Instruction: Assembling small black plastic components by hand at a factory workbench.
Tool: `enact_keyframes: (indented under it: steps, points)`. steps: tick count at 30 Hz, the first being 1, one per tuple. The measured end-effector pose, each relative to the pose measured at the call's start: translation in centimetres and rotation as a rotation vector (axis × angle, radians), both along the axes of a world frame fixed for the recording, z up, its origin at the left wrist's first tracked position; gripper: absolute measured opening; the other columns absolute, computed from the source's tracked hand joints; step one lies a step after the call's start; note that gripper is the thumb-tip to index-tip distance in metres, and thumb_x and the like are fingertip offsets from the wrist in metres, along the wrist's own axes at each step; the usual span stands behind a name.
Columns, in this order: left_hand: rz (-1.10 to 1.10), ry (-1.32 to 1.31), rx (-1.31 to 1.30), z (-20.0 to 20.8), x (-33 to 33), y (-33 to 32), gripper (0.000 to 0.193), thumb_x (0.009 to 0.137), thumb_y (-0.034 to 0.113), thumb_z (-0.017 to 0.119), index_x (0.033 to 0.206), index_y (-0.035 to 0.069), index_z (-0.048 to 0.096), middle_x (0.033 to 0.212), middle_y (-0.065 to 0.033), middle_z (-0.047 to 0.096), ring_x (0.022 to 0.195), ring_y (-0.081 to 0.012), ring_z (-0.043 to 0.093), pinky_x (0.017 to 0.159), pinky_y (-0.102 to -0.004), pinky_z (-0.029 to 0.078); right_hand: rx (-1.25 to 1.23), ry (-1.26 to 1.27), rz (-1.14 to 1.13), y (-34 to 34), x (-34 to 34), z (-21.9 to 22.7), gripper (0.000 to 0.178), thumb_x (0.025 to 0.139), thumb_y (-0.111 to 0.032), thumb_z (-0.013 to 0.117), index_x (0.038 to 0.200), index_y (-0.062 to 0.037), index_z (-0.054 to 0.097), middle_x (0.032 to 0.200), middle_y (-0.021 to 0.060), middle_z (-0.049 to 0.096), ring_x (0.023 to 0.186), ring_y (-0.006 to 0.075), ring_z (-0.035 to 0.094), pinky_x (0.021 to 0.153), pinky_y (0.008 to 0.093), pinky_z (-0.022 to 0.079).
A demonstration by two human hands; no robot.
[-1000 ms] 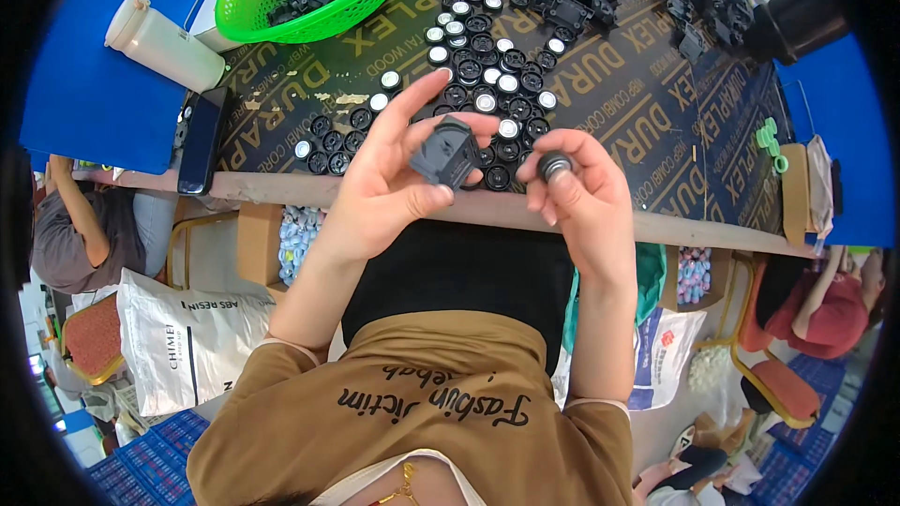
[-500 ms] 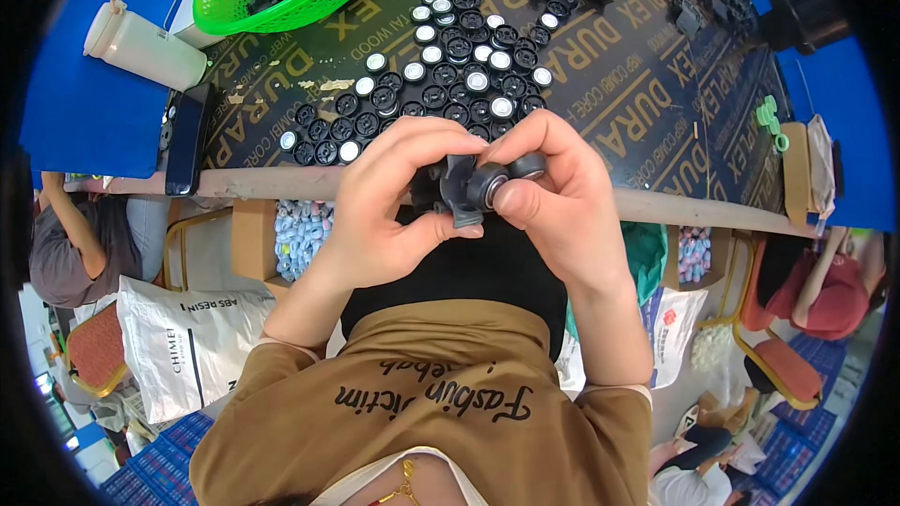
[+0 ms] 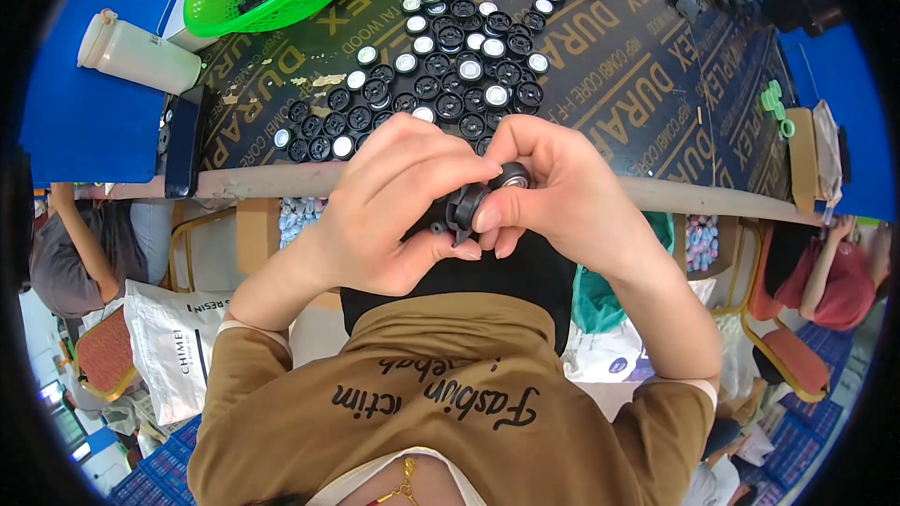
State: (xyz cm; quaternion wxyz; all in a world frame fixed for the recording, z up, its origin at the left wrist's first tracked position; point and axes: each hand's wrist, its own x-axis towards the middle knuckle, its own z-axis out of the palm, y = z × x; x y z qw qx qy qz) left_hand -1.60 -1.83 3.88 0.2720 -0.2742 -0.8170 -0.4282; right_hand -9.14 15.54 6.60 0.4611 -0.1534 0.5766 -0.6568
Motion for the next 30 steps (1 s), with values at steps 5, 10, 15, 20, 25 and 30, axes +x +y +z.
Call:
enact_keyframes:
  steps: [5, 10, 15, 20, 25, 30]
  points:
    - [-0.021, 0.029, -0.064, 0.2, 0.1, -0.1, 0.049, 0.057, 0.014, 0.074, 0.101, 0.001, 0.059, 0.094, -0.0101, 0.059, 0.079, -0.0286, 0.056, 0.069, -0.0371, 0.045, 0.064, -0.001, 0.022, 0.0, -0.2, 0.0, 0.021, 0.075, 0.001, 0.066, 0.081, -0.0038, 0.046, 0.068, 0.0059, 0.06, 0.05, 0.0082, 0.057, 0.041, 0.0173, 0.043]
    - [-0.032, -0.111, 0.191, -1.1, -0.7, -0.1, 0.048, 0.07, 0.018, 0.073, 0.109, 0.003, 0.05, 0.1, -0.0119, 0.056, 0.086, -0.0252, 0.054, 0.08, -0.0348, 0.042, -0.043, 0.12, -0.066, -0.3, 0.6, -0.6, 0.007, 0.089, -0.009, 0.051, 0.094, -0.0041, 0.049, 0.076, -0.0011, 0.053, 0.063, 0.0029, 0.045, 0.053, 0.0165, 0.036]
    - [-0.228, -0.575, 1.189, -1.2, -1.6, 0.4, 0.039, 0.096, 0.036, 0.034, 0.122, 0.007, 0.038, 0.094, -0.0143, 0.053, 0.076, -0.019, 0.051, 0.073, -0.0326, 0.042, 0.012, 0.881, -0.243, 0.1, 0.5, -2.1, 0.016, 0.085, 0.001, 0.047, 0.099, -0.0019, 0.054, 0.093, 0.0037, 0.042, 0.069, 0.0065, 0.044, 0.061, 0.0197, 0.039]
    - [-0.46, -0.816, 1.804, -1.5, -2.3, 1.8, 0.037, 0.096, 0.039, 0.033, 0.111, 0.008, 0.046, 0.09, -0.0103, 0.056, 0.074, -0.0195, 0.055, 0.067, -0.0311, 0.046, -0.172, 1.064, -0.514, -1.5, 2.9, -3.2, 0.026, 0.062, 0.003, 0.072, 0.085, -0.0021, 0.061, 0.085, 0.0062, 0.061, 0.069, 0.0148, 0.058, 0.06, 0.0243, 0.043]
    - [-0.457, -0.808, 1.885, -0.4, -1.8, 3.0, 0.039, 0.096, 0.042, 0.031, 0.114, 0.01, 0.043, 0.089, -0.0086, 0.054, 0.076, -0.0181, 0.055, 0.069, -0.0308, 0.047, -0.115, 1.528, -0.502, -2.4, 2.9, -3.3, 0.019, 0.06, 0.001, 0.069, 0.078, -0.0045, 0.065, 0.076, 0.0044, 0.059, 0.063, 0.0197, 0.054, 0.056, 0.0286, 0.041]
    - [-0.462, -0.727, 1.838, 0.4, -1.1, 4.2, 0.04, 0.096, 0.043, 0.029, 0.115, 0.009, 0.04, 0.09, -0.0084, 0.052, 0.076, -0.017, 0.053, 0.068, -0.0292, 0.047, -0.059, 1.739, -0.518, -1.6, 3.1, -3.4, 0.02, 0.064, -0.002, 0.067, 0.083, -0.0074, 0.065, 0.082, 0.0028, 0.057, 0.071, 0.0206, 0.051, 0.059, 0.0302, 0.041]
